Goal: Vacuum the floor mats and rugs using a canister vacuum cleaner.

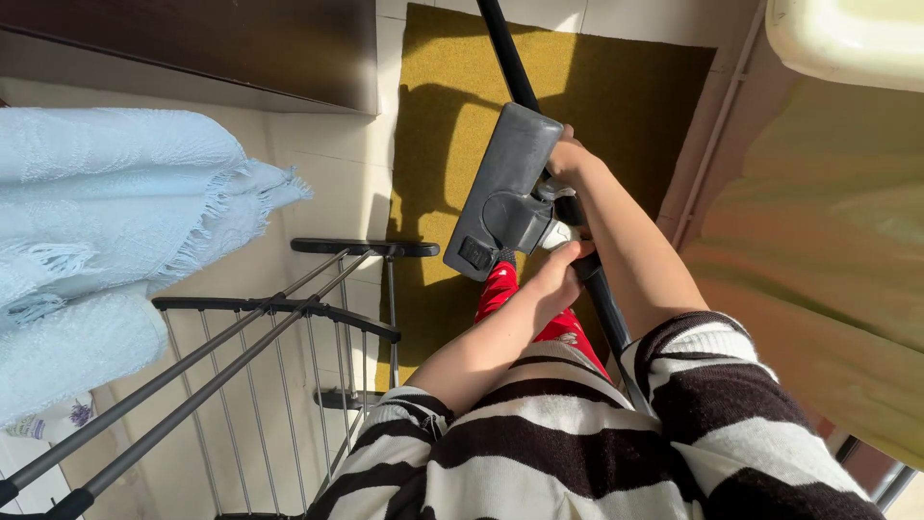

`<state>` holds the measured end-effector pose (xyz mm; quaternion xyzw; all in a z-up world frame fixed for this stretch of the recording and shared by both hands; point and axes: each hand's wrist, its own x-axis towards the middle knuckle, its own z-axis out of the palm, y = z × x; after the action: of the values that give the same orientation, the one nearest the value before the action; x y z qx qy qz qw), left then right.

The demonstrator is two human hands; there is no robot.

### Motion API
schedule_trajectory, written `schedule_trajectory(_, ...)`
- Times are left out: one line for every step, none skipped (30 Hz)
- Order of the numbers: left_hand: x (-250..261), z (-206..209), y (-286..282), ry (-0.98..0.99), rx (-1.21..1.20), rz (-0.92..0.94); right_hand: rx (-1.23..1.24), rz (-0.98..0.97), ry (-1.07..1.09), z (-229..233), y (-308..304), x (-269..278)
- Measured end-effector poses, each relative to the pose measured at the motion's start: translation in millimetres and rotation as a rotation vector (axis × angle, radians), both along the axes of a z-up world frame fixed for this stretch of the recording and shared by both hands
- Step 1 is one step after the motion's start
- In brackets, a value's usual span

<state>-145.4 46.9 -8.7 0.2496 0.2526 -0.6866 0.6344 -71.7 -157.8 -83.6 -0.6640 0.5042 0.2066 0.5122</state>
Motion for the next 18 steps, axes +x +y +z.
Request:
schedule_trajectory(16,7,0,0.002,0.003,0.011,0.003,0.011,0.002,30,16,-16)
schedule_trajectory(33,14,0,-0.171,0.081,0.067,0.086,-0.043,0.073,61,33,-31)
schedule_trajectory(55,20,-1,-0.351,0.159,0.134,0.164,-0.085,0.137,90,46,-39)
schedule_trajectory(71,-21,0,-0.357,0.162,0.156,0.163,-0.063,0.131,108,62,-71)
schedule_trajectory(92,-63,-2,-0.309,0.211,0.143,0.471,-0.148,0.098,123,73,-101)
schedule_trajectory(115,-105,-4,-0.261,0.258,0.131,0.78,-0.23,0.069,135,83,-133)
schedule_trajectory(141,-120,-9,-0.26,0.259,0.148,0.778,-0.214,0.073,156,93,-147)
schedule_trajectory(166,-136,-16,-0.238,0.271,0.184,0.817,-0.193,0.075,176,102,-162)
schedule_trajectory(184,-152,-21,-0.205,0.284,0.209,0.856,-0.186,0.084,198,113,-182)
schedule_trajectory(196,-152,-20,-0.195,0.286,0.214,0.855,-0.184,0.096,224,109,-171)
schedule_trajectory(208,-151,-18,-0.203,0.248,0.215,0.788,-0.092,0.073,249,106,-159)
schedule_trajectory(220,-149,-16,-0.211,0.209,0.216,0.721,-0.001,0.05,275,103,-148)
schedule_trajectory(223,-139,-10,-0.204,0.212,0.218,0.723,0.0,0.058,277,104,-148)
schedule_trajectory(225,-128,-6,-0.191,0.176,0.193,0.602,0.088,0.008,280,104,-150)
schedule_trajectory(231,-117,-4,-0.183,0.138,0.161,0.479,0.171,-0.049,282,105,-149)
schedule_trajectory(220,-112,3,-0.182,0.138,0.156,0.48,0.167,-0.048,278,105,-147)
schedule_trajectory(212,-106,12,-0.121,0.092,0.184,0.375,0.199,-0.075,272,106,-144)
schedule_trajectory(205,-101,22,-0.061,0.046,0.212,0.269,0.23,-0.1,266,108,-140)
